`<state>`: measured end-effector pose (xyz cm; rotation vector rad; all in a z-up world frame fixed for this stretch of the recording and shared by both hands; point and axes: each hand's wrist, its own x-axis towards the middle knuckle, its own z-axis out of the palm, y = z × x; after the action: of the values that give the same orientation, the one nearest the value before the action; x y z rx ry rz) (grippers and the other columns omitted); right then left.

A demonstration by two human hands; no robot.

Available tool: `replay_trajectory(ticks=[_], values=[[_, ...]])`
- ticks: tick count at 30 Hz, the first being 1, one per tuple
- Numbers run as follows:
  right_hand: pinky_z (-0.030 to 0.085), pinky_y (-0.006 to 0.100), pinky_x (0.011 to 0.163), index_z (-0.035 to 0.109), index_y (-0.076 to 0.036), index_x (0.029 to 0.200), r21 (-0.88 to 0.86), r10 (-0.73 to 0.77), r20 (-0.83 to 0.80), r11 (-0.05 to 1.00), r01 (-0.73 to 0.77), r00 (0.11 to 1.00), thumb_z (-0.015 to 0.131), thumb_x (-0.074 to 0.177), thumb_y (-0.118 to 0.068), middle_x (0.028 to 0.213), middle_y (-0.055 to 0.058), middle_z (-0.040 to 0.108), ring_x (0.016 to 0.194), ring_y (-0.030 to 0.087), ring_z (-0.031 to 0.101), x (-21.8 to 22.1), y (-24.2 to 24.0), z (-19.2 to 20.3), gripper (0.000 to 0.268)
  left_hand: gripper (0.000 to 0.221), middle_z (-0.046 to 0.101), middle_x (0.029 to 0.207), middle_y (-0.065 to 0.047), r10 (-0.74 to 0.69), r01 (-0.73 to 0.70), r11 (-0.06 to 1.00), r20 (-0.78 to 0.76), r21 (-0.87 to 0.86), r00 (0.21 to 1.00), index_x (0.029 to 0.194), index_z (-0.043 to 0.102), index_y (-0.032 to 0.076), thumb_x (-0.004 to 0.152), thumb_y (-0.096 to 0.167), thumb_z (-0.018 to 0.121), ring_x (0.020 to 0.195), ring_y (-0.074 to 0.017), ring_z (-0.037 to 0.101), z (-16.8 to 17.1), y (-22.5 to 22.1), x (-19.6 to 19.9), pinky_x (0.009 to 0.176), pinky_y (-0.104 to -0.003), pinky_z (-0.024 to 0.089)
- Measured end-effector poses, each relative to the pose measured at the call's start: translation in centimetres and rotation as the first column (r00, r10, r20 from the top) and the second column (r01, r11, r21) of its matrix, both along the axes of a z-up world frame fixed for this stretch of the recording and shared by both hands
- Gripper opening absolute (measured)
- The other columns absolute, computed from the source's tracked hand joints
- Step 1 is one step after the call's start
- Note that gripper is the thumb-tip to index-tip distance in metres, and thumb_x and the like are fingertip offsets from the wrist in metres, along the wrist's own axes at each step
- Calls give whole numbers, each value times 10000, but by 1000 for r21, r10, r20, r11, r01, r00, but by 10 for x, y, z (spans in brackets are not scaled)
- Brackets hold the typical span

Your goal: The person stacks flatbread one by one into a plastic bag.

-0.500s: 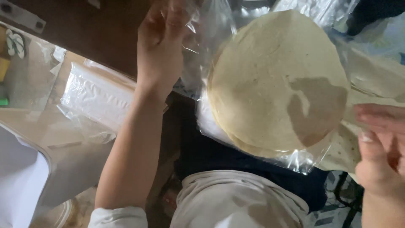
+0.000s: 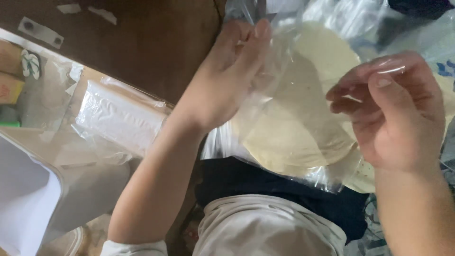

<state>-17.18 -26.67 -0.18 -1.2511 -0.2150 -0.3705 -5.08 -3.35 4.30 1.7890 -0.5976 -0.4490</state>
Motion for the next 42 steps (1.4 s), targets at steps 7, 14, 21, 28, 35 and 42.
replay_trajectory(ticks=[7, 14, 21, 28, 35, 42], values=[[601, 413, 746, 556, -9, 1090, 95, -48, -275, 993, 77, 960, 448, 1285, -258, 982, 220, 702, 890, 324, 717, -13, -23, -6, 334, 1394, 132, 1738, -219, -94, 51, 933, -104, -356, 990, 1636, 106, 84, 696, 971, 628, 1596, -355, 263, 22, 25, -63, 1324, -631, 366], [636, 486, 670, 586, -244, 1205, -128, -425, -824, 784, 608, 374, 481, 1036, -522, 1054, -38, 727, 842, 228, 741, -5, -49, -42, 342, 933, 385, 1583, -254, -34, -2, 998, 525, 67, 850, 1452, 326, 67, 798, 476, 851, 1503, -405, 435, 16, 11, -86, 1183, -529, 517], [615, 403, 740, 238, -151, 1507, 87, -380, -509, 870, 485, 772, 418, 1122, -425, 1133, 89, 686, 903, 272, 741, -10, -18, -20, 506, 300, 720, 912, -47, 306, -306, 952, 114, -17, 945, 1301, 526, 54, 1036, 145, 633, 718, -109, 668, -8, -10, -14, 570, -262, 572], [540, 298, 663, 222, -101, 1663, -344, -488, -400, 865, 366, 776, 726, 1107, -40, 965, 110, 699, 743, 151, 668, -7, -47, -51, 753, 545, 768, 951, -71, 259, -270, 960, -133, -76, 957, 1432, 429, 57, 973, 148, 708, 771, -80, 726, -75, 15, 42, 631, -248, 608], [449, 307, 477, 327, -26, 1586, -721, -623, -312, 647, 248, 717, 735, 1071, -102, 768, 121, 636, 602, 177, 615, -6, -37, -46, 662, 517, 765, 839, -77, 317, -314, 942, -6, 119, 948, 1425, 492, 78, 973, 177, 723, 665, -112, 672, -66, 19, 18, 580, -271, 523], [392, 294, 464, 314, -31, 1512, -919, -704, -191, 372, 126, 684, 757, 1034, -187, 651, 130, 596, 527, 191, 588, -8, -26, -32, 671, 532, 748, 870, -85, 249, -335, 918, 350, 211, 903, 1360, 572, 71, 930, 293, 792, 742, -188, 728, -85, 33, 25, 669, -327, 566]])
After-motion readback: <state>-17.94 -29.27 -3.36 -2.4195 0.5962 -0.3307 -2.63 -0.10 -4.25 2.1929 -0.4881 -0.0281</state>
